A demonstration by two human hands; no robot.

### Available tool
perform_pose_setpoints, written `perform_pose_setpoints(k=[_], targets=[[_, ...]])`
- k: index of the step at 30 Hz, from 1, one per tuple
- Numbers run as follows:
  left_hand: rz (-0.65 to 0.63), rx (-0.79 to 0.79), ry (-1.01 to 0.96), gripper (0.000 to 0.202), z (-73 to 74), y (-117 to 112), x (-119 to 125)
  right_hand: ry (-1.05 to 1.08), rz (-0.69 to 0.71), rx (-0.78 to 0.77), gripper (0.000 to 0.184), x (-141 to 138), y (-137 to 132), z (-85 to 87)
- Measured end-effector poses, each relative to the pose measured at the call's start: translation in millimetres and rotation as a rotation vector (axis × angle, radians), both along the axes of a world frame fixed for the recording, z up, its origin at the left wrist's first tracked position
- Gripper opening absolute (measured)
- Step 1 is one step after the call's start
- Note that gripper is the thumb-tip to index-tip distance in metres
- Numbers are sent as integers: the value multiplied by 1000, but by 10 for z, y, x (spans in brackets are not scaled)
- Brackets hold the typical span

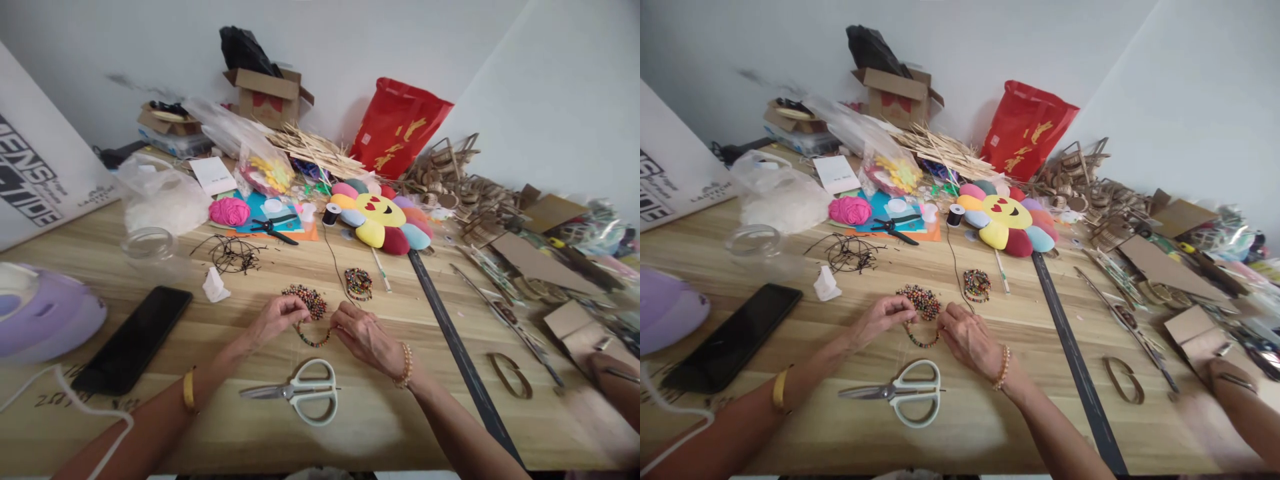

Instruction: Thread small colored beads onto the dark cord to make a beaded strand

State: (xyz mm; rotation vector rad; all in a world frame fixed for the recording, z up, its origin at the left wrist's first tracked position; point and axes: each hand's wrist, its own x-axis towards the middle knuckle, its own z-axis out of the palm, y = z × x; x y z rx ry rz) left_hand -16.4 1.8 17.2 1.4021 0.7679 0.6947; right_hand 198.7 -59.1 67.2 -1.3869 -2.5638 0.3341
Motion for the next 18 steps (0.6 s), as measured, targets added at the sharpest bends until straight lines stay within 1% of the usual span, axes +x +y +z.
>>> perform_pose_setpoints(k=[3, 6, 8, 10, 14, 18], targets=[[-6, 12, -10, 26, -17, 3, 0, 33, 73, 2, 12, -89, 70, 46], [6, 34, -13, 28, -52, 10, -5, 97, 116, -21, 12, -159, 119, 74], [9, 17, -40, 30, -75, 14, -8, 137, 128, -35, 13, -204, 146, 78], [-6, -31, -82, 32, -86, 15, -7, 165, 136, -41, 14, -246, 173, 68], [-39, -130, -115, 36, -59, 13, -11, 173, 136, -23, 13, -292, 243, 20], [-48, -134, -99, 36, 0, 9, -19, 180, 135, -23, 10, -276, 313, -2]])
